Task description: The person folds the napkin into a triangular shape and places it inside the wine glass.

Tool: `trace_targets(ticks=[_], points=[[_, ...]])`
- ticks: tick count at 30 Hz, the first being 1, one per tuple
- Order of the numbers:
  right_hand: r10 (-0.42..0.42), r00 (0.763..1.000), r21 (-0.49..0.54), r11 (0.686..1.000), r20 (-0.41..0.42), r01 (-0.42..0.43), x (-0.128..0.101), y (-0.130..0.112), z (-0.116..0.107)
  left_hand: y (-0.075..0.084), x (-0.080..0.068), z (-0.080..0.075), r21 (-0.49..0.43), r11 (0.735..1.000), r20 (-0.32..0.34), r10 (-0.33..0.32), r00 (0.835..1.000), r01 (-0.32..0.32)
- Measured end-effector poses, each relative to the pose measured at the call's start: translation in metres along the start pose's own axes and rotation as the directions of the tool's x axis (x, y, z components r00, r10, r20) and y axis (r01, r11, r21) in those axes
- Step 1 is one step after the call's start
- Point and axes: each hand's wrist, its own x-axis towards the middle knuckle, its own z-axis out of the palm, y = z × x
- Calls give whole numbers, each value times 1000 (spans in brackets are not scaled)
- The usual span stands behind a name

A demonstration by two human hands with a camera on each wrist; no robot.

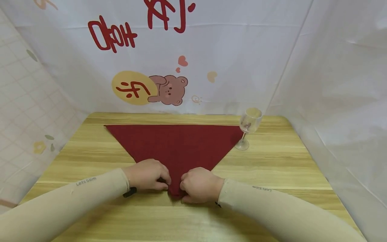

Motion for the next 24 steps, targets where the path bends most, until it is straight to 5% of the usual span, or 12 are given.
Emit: trace_targets(ticks=[7,15,19,24], points=[[76,997,157,985,13,-77,1,7,-1,4,-2,-6,-131,985,35,-105,994,108],[189,976,355,910,107,-215,6,19,-2,12,7,-6,-83,982,43,-164,985,167],[224,960,385,881,170,-274,11,24,0,4,9,-4,-215,941,97,-247,964,263],[239,933,402,852,269,-335,19,28,2,-1,13,-6,-301,902,159,-273,949,310]])
